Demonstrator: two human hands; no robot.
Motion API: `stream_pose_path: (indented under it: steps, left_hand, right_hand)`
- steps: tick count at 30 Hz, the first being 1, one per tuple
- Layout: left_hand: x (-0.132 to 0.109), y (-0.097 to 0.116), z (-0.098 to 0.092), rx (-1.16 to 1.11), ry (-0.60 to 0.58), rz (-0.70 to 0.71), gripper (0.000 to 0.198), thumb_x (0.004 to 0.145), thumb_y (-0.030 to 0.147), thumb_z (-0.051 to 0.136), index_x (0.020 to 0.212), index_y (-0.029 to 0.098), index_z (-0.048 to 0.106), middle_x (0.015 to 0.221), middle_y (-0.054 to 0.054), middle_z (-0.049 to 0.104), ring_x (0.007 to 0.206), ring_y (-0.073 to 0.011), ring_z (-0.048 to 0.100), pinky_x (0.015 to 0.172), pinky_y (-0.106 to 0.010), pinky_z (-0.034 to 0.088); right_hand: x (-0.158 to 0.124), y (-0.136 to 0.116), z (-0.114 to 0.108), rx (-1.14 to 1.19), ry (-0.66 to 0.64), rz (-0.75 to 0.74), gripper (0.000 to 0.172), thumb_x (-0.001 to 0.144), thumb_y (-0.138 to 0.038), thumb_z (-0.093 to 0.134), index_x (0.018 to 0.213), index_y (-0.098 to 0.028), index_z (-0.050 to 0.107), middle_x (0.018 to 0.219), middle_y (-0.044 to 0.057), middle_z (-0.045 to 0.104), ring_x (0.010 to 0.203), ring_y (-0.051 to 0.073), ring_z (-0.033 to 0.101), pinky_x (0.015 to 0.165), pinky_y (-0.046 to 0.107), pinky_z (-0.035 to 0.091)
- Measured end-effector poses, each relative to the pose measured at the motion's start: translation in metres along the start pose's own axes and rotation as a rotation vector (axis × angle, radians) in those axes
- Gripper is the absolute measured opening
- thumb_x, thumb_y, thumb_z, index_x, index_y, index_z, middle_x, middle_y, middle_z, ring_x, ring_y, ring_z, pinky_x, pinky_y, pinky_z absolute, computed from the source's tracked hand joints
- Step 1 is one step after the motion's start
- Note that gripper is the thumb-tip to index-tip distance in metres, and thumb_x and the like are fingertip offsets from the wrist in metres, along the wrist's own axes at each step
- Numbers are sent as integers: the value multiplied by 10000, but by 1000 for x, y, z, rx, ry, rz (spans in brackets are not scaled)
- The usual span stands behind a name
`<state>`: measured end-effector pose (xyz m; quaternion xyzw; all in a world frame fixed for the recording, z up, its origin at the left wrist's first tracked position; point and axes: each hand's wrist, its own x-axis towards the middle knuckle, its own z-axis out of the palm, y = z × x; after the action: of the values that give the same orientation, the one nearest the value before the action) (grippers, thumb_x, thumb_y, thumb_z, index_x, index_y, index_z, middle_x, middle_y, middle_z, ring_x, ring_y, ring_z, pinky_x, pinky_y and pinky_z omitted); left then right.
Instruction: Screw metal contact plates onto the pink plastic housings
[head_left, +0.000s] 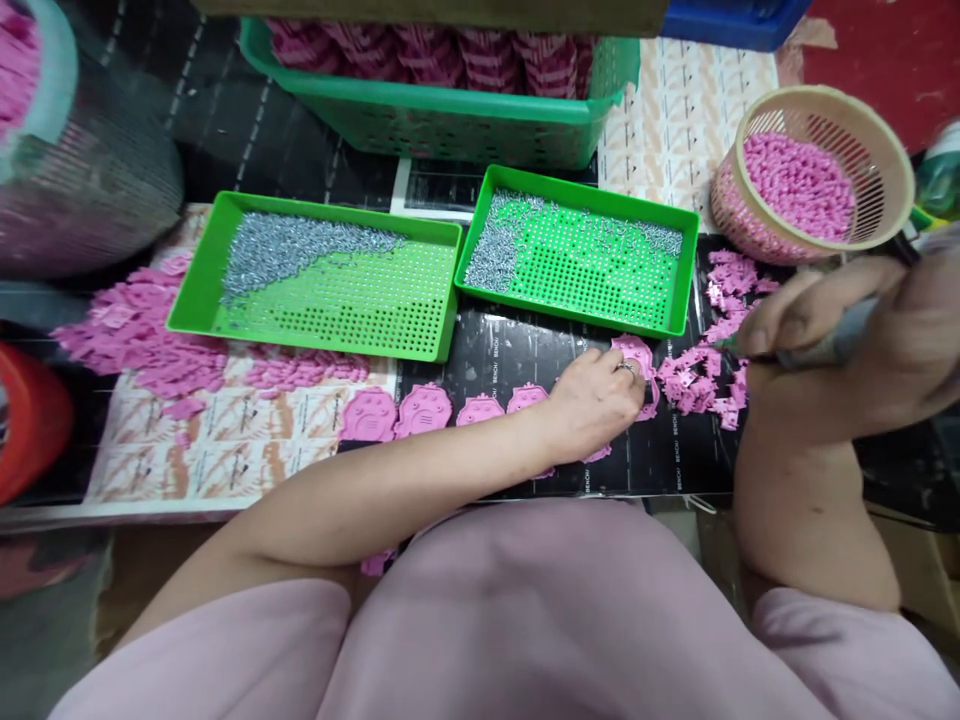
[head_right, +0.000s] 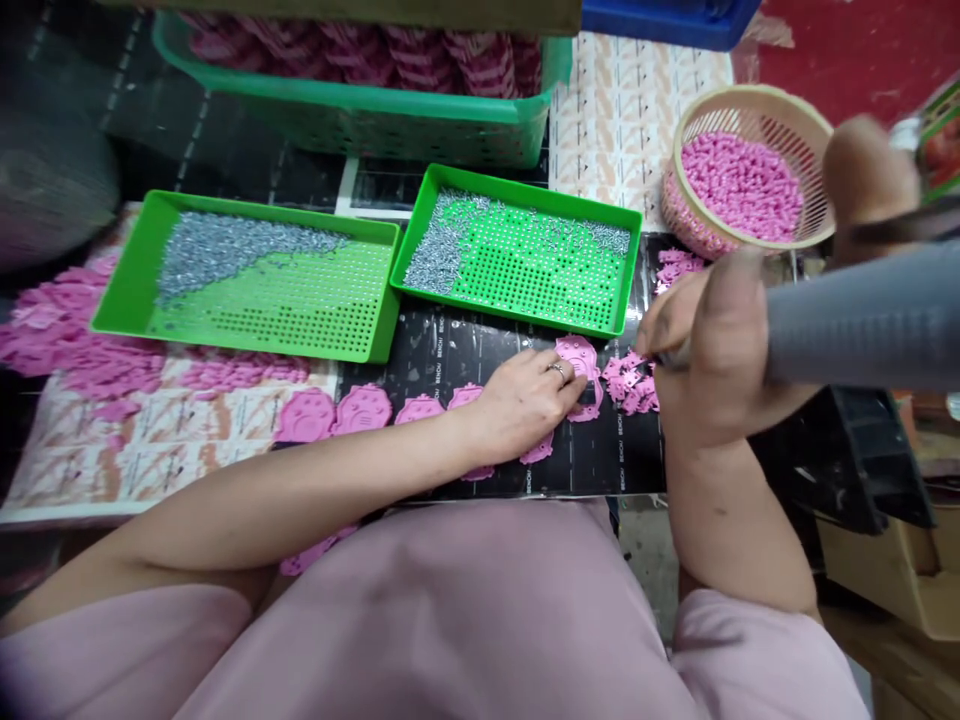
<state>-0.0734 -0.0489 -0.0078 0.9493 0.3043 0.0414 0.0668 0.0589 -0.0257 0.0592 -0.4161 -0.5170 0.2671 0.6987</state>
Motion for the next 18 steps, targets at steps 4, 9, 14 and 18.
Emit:
stream_pose_path:
  steps: [4, 9, 14, 18]
  left_hand:
    - [-1, 1, 0, 28, 7, 6, 204, 921, 93, 473, 1001, 87, 662, 892, -105, 676, 912, -241, 595, 672, -324, 374]
    - [-1, 3, 2, 66, 32, 12, 208, 928, 96, 463, 1006, 81, 655, 875, -110, 674, 903, -236, 594, 667, -319, 366]
    - [-2, 4, 3, 66, 17, 2, 224, 935, 100, 449, 1040, 77, 646, 891, -101, 670, 892, -234, 604, 662, -322, 371]
    - [-3, 4, 3, 65, 13, -1, 232, 942, 106, 442, 1066, 70, 635, 902, -100, 670, 901, -234, 606, 670, -320, 380]
  right_hand:
    - [-23, -1, -16, 31, -47, -67, 432, 812, -373, 610, 462, -196, 429, 413, -61, 379, 328, 79, 400, 275, 222, 299]
    - [-33, 7, -18, 18, -81, -127, 356, 849, -314, 561, 519, -216, 472, 435, -80, 409, 324, 75, 364, 284, 206, 335]
    - [-33, 10, -17, 12, -104, -181, 351, 870, -257, 507, 527, -196, 467, 461, -76, 433, 352, 59, 391, 310, 187, 354]
    - [-33, 10, -17, -8, -114, -191, 360, 876, -239, 470, 520, -187, 457, 456, -71, 420, 352, 54, 392, 312, 191, 348]
